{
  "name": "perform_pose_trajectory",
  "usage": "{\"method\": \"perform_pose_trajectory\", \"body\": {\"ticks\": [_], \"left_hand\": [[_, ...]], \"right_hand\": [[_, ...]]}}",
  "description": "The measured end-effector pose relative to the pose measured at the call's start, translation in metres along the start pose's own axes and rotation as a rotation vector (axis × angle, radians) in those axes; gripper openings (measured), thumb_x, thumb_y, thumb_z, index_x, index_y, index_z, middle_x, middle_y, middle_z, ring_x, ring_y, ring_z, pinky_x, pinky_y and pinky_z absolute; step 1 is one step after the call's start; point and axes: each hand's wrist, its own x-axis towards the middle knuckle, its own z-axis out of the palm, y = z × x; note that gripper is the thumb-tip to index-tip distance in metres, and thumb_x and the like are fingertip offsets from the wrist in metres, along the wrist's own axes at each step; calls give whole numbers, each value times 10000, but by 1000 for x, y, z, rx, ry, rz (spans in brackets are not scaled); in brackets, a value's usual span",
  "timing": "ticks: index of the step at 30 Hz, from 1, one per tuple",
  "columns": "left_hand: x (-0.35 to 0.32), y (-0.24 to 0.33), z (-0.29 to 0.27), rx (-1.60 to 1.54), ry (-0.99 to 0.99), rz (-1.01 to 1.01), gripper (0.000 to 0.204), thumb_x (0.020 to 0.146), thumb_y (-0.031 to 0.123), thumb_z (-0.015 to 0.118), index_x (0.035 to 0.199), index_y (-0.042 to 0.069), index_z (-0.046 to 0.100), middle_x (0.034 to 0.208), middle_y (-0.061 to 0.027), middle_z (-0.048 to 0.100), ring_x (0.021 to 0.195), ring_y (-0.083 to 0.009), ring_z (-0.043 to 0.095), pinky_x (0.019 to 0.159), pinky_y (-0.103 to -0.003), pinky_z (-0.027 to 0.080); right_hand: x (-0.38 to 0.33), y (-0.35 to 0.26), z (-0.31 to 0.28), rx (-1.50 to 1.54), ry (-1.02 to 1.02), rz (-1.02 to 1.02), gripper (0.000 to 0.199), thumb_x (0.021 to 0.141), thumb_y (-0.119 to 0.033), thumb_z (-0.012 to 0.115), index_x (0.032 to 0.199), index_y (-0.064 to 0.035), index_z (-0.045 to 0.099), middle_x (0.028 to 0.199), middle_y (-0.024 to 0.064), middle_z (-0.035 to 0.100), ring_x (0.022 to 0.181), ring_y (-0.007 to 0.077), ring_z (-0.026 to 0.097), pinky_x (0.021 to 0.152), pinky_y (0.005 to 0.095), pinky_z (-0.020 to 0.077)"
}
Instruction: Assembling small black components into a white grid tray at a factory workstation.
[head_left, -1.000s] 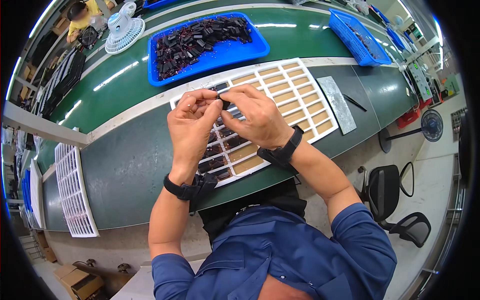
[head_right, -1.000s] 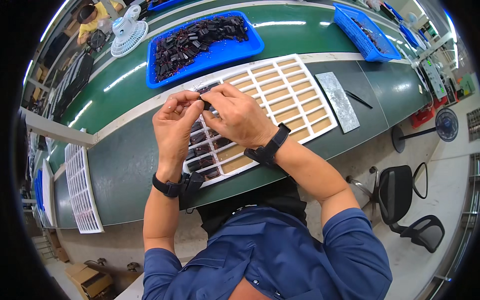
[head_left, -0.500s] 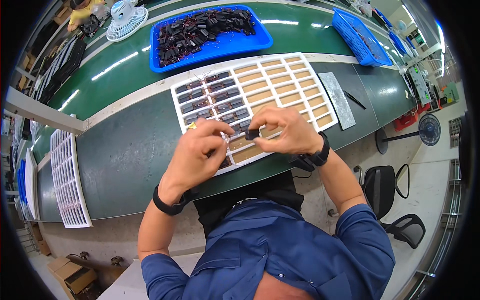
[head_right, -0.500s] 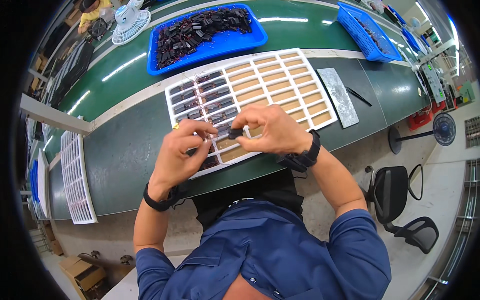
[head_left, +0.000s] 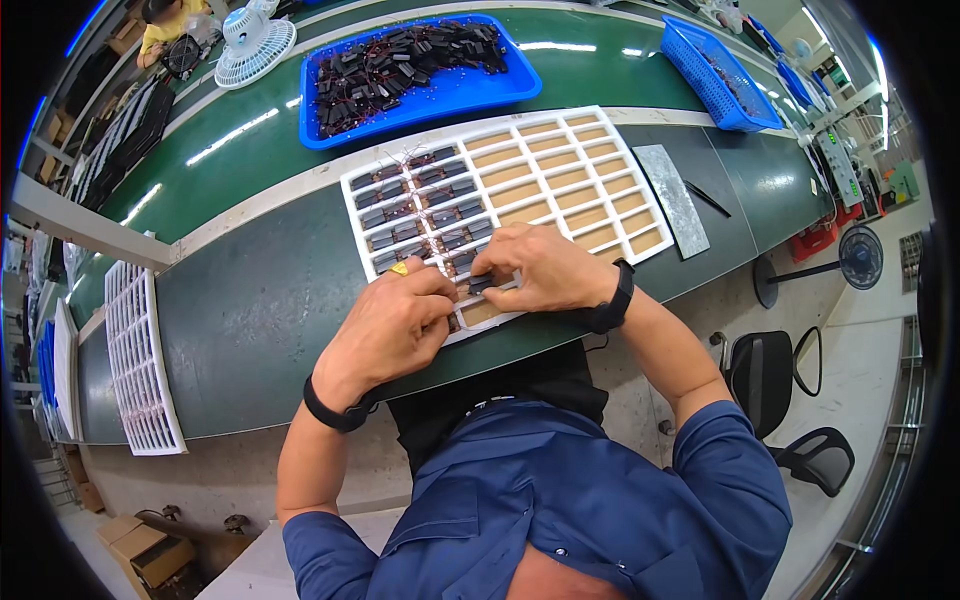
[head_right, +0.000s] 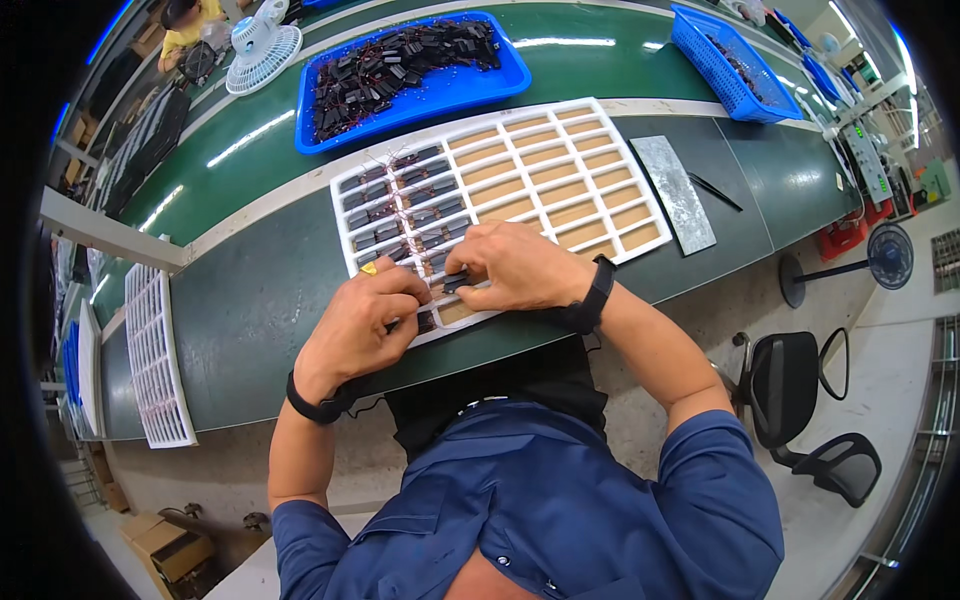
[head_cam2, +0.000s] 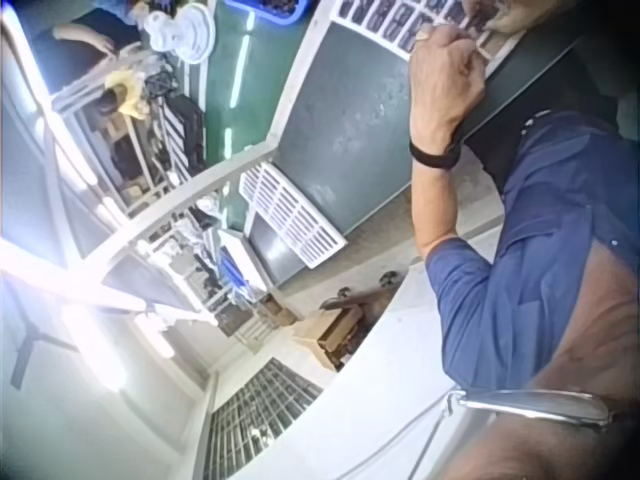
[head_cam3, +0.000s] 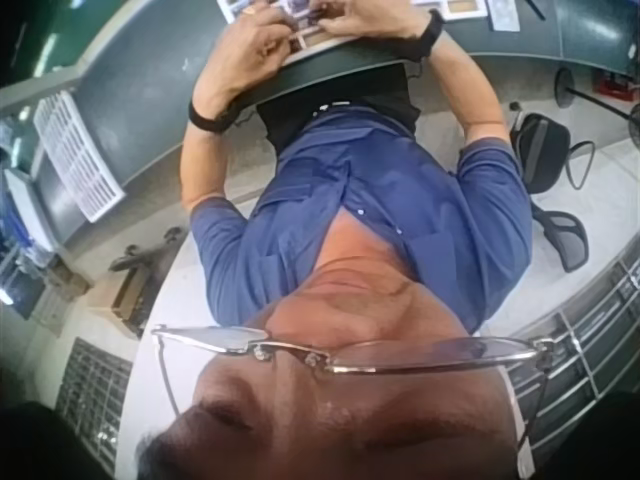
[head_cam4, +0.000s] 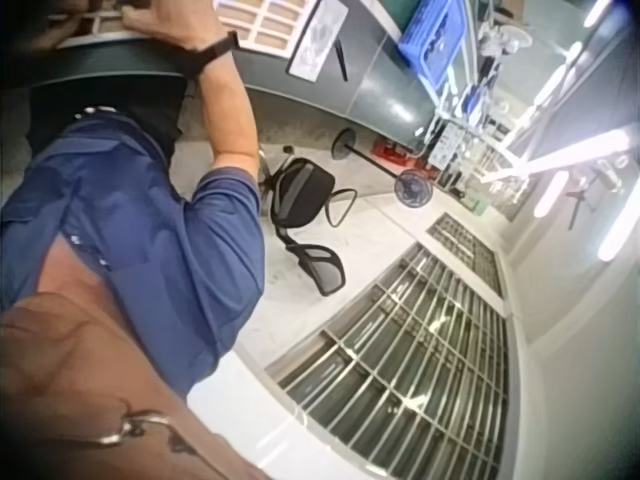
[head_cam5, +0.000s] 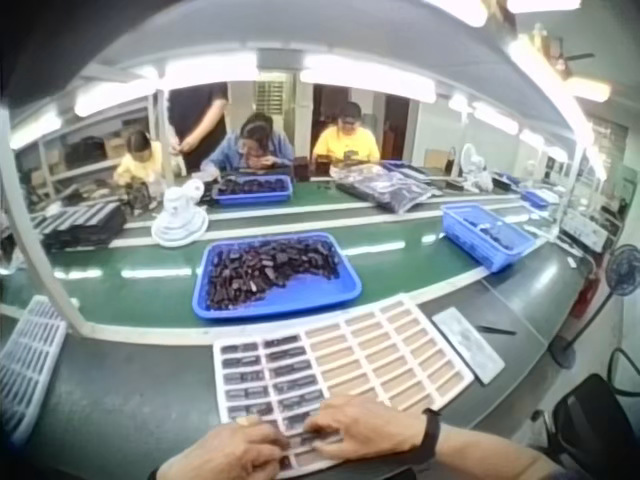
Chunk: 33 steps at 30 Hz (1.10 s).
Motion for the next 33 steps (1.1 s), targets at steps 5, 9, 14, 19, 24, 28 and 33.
{"method": "perform_pose_trajectory", "body": {"ticks": [5,9,14,19,24,28,33], "left_hand": [[-9,-5,-5,-46,66,-21,73,719,-60,661,703,8,639,973,-66,719,841,-286,627,735,-385,525],[-9,-1,-16,-29,160,-7,84,726,-69,656,701,-1,614,981,-87,721,847,-278,628,742,-365,522],[-6,-7,-34,-9,262,-17,133,785,-97,634,696,-15,581,987,-120,724,835,-242,643,747,-330,522],[6,-18,-63,-246,515,-97,192,865,-26,644,677,-10,610,928,-106,725,785,-195,639,716,-314,509],[27,-60,-60,-1017,796,-273,305,985,89,611,695,4,652,830,-72,709,693,-119,595,644,-263,458],[27,-93,-44,-865,955,-402,337,1012,146,605,707,18,666,770,-32,684,653,-71,547,607,-240,423],[25,-107,-33,-582,918,-460,334,1002,165,637,707,9,660,691,3,644,626,-43,521,596,-223,407]], "right_hand": [[8,-2,2,-110,-41,-54,250,796,-177,756,1003,-42,716,832,100,650,794,275,660,711,374,532],[11,-3,-1,-127,-51,-56,225,813,-168,748,999,-45,718,840,102,654,793,285,661,705,383,530],[9,0,-8,-15,-26,-24,166,852,-156,742,980,-52,727,851,104,667,785,287,658,700,392,529],[17,-8,-30,-34,-16,-127,125,874,-152,741,951,-54,737,858,104,684,780,290,666,698,381,532],[61,-23,-83,-36,66,-48,160,885,-186,738,948,-39,738,851,134,713,768,309,688,702,373,541],[140,-2,-101,-218,11,-68,170,887,-177,705,946,-21,738,842,172,725,777,329,707,716,391,548],[216,61,-89,-323,59,-51,172,833,-139,675,914,-8,751,859,218,721,837,392,701,777,449,550]]}}
